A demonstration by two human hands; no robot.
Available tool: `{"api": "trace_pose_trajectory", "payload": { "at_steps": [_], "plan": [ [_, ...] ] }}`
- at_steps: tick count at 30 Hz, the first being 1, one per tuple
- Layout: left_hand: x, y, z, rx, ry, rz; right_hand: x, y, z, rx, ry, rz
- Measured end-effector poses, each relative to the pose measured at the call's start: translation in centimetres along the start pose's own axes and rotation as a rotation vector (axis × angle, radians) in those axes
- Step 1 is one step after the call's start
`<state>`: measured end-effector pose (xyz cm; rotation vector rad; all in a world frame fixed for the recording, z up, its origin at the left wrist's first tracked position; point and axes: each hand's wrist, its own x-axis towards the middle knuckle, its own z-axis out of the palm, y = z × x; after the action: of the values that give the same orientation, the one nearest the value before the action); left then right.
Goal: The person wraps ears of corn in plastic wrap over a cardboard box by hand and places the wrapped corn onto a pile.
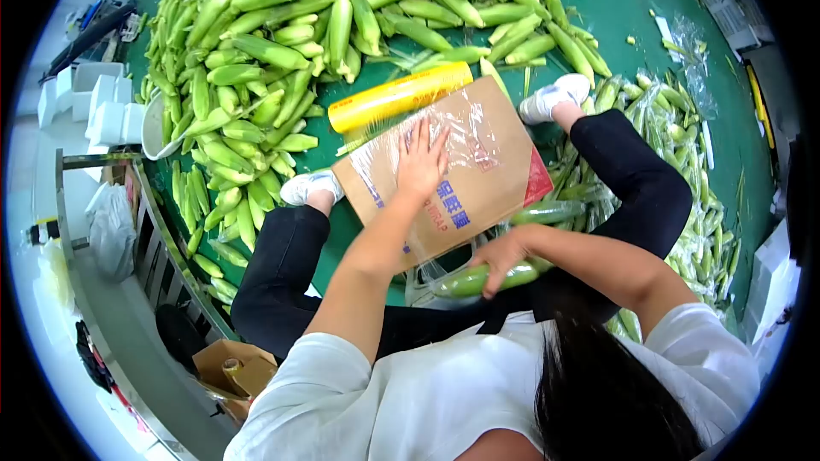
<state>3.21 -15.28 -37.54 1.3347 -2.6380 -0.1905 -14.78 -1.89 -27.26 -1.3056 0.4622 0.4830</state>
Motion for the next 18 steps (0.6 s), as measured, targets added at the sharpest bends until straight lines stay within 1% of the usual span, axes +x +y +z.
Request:
{"api": "trace_pose_trajectory", "payload": {
  "at_steps": [1,3,4,5,7,8,9,11,12,13,14,15,17,18],
  "plan": [
    [-1.3,1.0,0.1,-0.013,0.005,-0.038,-2.5,-1.1,0.7,-0.058,0.069,-0.021],
    [-3.6,3.1,-1.6,0.035,-0.333,0.198,-7.3,-3.4,-0.5,0.1,0.158,0.031],
    [-5.1,4.2,-2.2,-0.049,-0.32,0.283,-7.8,-3.0,-1.0,0.115,0.083,0.106],
    [-6.4,4.9,-2.7,-0.127,-0.304,0.37,-8.9,-4.7,-0.7,-0.031,-0.023,0.076],
    [-8.0,6.2,-3.1,-0.14,-0.284,0.478,-8.6,-5.2,2.4,-0.273,-0.037,-0.03],
    [-8.9,6.9,-3.1,-0.153,-0.269,0.538,-9.2,-6.6,2.8,-0.18,-0.121,-0.11],
    [-10.1,7.3,-2.6,-0.15,-0.282,0.553,-10.5,-7.6,3.1,-0.124,-0.204,-0.21],
    [-13.2,8.1,-1.0,-0.213,-0.255,0.595,-13.0,-7.8,4.1,-0.029,-0.157,-0.326],
    [-14.1,8.2,-0.8,-0.25,-0.256,0.594,-14.2,-6.6,4.0,-0.01,-0.118,-0.429],
    [-14.4,8.1,-0.4,-0.285,-0.247,0.59,-16.2,-5.9,3.9,0.071,0.006,-0.309],
    [-13.7,7.9,-0.2,-0.315,-0.228,0.59,-18.2,-5.8,3.6,0.237,0.203,-0.196],
    [-12.7,8.1,-1.8,-0.374,-0.19,0.549,-19.5,-5.3,3.5,0.41,0.396,-0.082],
    [-11.6,9.1,-6.8,-0.51,-0.141,0.47,-19.4,-1.8,3.2,0.916,0.584,-0.122],
    [-9.7,10.9,-11.7,-0.476,0.058,0.529,-19.2,-1.2,2.7,0.972,0.583,-0.18]
  ]
}}
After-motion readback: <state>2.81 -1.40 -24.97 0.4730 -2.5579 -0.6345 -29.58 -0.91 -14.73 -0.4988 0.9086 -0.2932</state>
